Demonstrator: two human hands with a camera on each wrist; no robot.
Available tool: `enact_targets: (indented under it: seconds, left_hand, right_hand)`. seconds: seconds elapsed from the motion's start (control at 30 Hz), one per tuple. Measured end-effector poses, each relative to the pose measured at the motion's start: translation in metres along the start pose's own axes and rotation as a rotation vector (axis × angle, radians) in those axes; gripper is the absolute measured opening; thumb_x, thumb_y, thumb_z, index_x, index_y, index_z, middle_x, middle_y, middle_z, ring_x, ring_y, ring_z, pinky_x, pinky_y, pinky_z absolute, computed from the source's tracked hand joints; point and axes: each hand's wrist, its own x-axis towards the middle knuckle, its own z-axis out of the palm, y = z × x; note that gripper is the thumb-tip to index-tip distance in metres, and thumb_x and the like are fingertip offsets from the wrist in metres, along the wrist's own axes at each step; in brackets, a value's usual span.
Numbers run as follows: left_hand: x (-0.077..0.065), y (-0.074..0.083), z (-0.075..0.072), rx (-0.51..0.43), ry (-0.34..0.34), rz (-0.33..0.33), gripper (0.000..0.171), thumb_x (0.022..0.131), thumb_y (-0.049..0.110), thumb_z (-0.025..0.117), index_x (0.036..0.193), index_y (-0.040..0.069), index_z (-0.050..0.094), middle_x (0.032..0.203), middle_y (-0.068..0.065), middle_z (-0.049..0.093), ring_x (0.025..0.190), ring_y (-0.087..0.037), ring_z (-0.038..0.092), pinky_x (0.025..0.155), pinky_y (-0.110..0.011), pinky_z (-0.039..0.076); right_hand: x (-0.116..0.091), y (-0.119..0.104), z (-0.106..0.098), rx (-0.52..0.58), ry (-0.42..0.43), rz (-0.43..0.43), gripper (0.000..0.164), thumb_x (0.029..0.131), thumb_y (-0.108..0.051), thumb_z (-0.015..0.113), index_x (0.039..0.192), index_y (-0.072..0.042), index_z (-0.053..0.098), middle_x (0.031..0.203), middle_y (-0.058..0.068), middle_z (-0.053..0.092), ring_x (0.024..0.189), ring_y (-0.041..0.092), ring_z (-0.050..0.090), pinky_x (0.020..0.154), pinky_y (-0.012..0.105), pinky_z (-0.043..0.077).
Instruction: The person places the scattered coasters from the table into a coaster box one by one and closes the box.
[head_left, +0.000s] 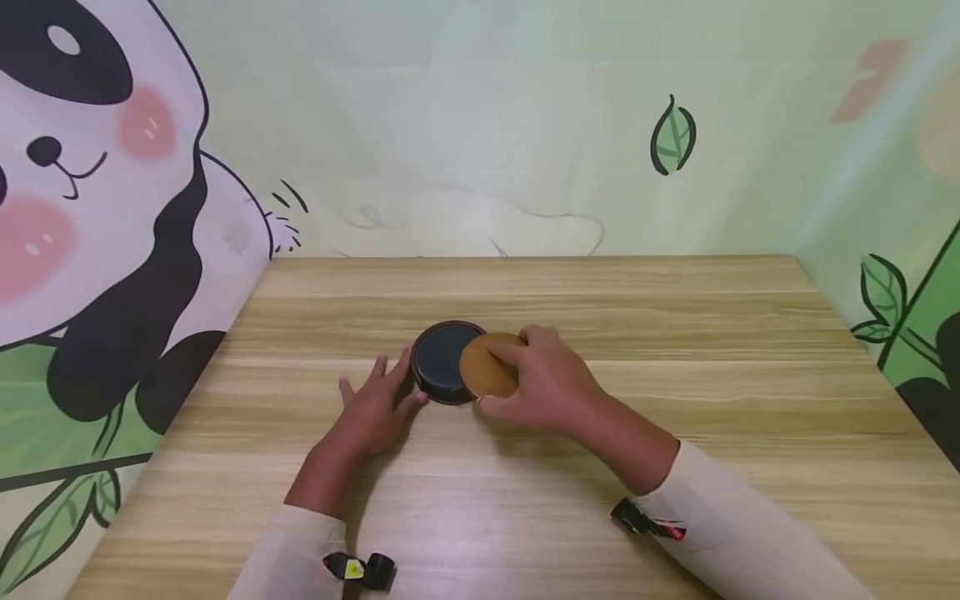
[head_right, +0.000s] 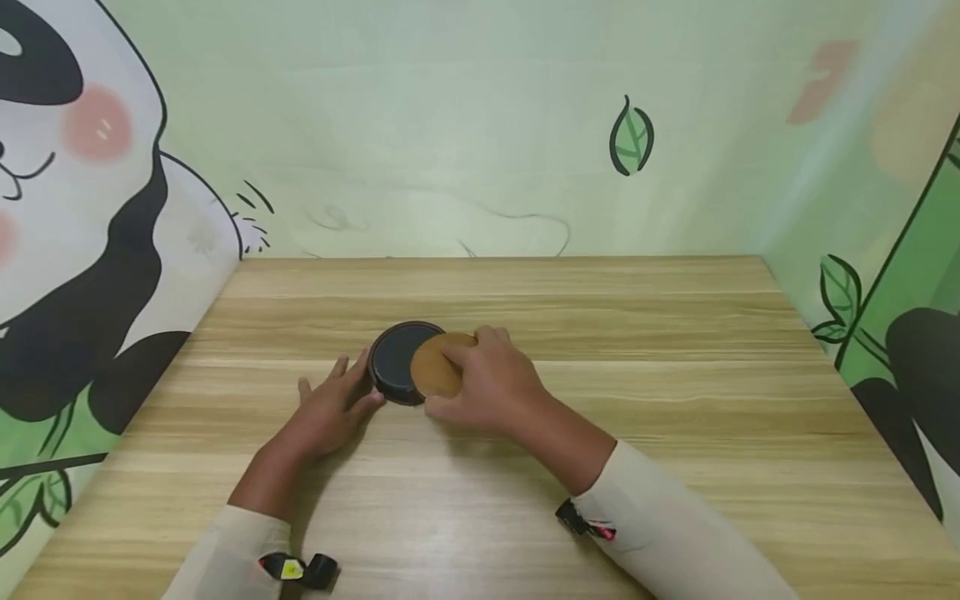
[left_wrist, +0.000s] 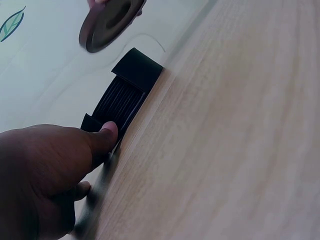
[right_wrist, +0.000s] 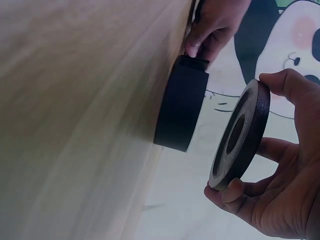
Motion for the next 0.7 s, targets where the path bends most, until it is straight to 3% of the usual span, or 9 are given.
enact_targets:
  seconds: [0.37,0.7]
  left_hand:
    - [0.0,0.003,-0.003,0.02,-0.027,-0.024,0.078,0.114,0.038,0.055,0.177,0.016,0.015,0.177,-0.025,0.031,0.171,-0.047,0.009,0.121,-0.089,-0.014]
    - [0.001,0.002,-0.003,0.025,-0.02,-0.014,0.078,0.114,0.038,0.056,0.177,0.016,0.016,0.176,-0.024,0.035,0.171,-0.047,0.01,0.12,-0.09,-0.013]
  right_hand:
    - [0.04,-0.013,0.014,-0.066,-0.071,-0.039,0.07,0.083,-0.049,0.072,0.146,-0.02,0.07,0.131,0.019,0.063,0.118,0.032,0.057,0.083,0.046,0.06]
    - [0.065,-0.02,0.026,-0.131,-0.139,-0.074,0.073,0.088,-0.054,0.068,0.151,-0.018,0.066,0.127,0.017,0.063,0.113,0.03,0.056,0.083,0.045,0.06]
